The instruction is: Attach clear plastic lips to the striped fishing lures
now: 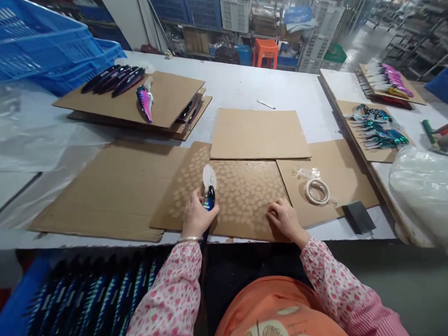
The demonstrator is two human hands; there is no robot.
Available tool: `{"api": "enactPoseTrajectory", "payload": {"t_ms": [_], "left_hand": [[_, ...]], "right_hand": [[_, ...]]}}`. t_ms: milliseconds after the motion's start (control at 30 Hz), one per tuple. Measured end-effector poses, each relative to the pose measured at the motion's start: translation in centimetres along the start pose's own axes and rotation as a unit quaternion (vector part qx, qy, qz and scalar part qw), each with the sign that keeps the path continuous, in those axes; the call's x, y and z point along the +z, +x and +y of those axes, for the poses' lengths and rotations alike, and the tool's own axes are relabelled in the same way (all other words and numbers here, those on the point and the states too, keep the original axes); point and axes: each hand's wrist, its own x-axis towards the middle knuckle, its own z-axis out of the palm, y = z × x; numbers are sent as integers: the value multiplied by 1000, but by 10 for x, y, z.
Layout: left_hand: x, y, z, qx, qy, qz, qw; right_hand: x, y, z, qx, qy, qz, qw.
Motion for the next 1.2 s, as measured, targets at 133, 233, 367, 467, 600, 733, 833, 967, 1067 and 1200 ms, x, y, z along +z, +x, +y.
{"api": "enactPoseTrajectory", "payload": {"t_ms": [133, 233, 367, 467, 600, 733, 833, 967, 1067, 1200], "left_hand": [[-19, -44, -13, -1, -299, -119, 947], [-23, -87, -1, 1, -465, -173, 868], [-10, -120, 25, 23, -384, -156, 910], [1, -128, 32, 40, -324, -120, 938], [6, -134, 32, 22, -364, -81, 928], [8, -141, 36, 2, -407, -51, 912], [11, -147, 40, 8, -383, -26, 923], [18, -156, 40, 39, -309, 15, 950], [24, -161, 38, 46, -274, 38, 960], [30, -164, 37, 55, -241, 76, 966]], "right_hand": [[1, 1, -20, -13, 91, -51, 994], [-5, -1, -47, -66, 163, -123, 977], [-11, -7, -78, -140, 146, -168, 965], [-13, -13, -86, -176, 100, -168, 965], [-10, -26, -81, -133, 196, -127, 963], [3, -38, -72, -104, 286, -95, 948], [4, -37, -72, -71, 294, 18, 953], [-18, -22, -86, -74, 270, 125, 952], [-36, -14, -102, -145, 205, 130, 959], [-38, -15, -115, -208, 126, 127, 962]]}}
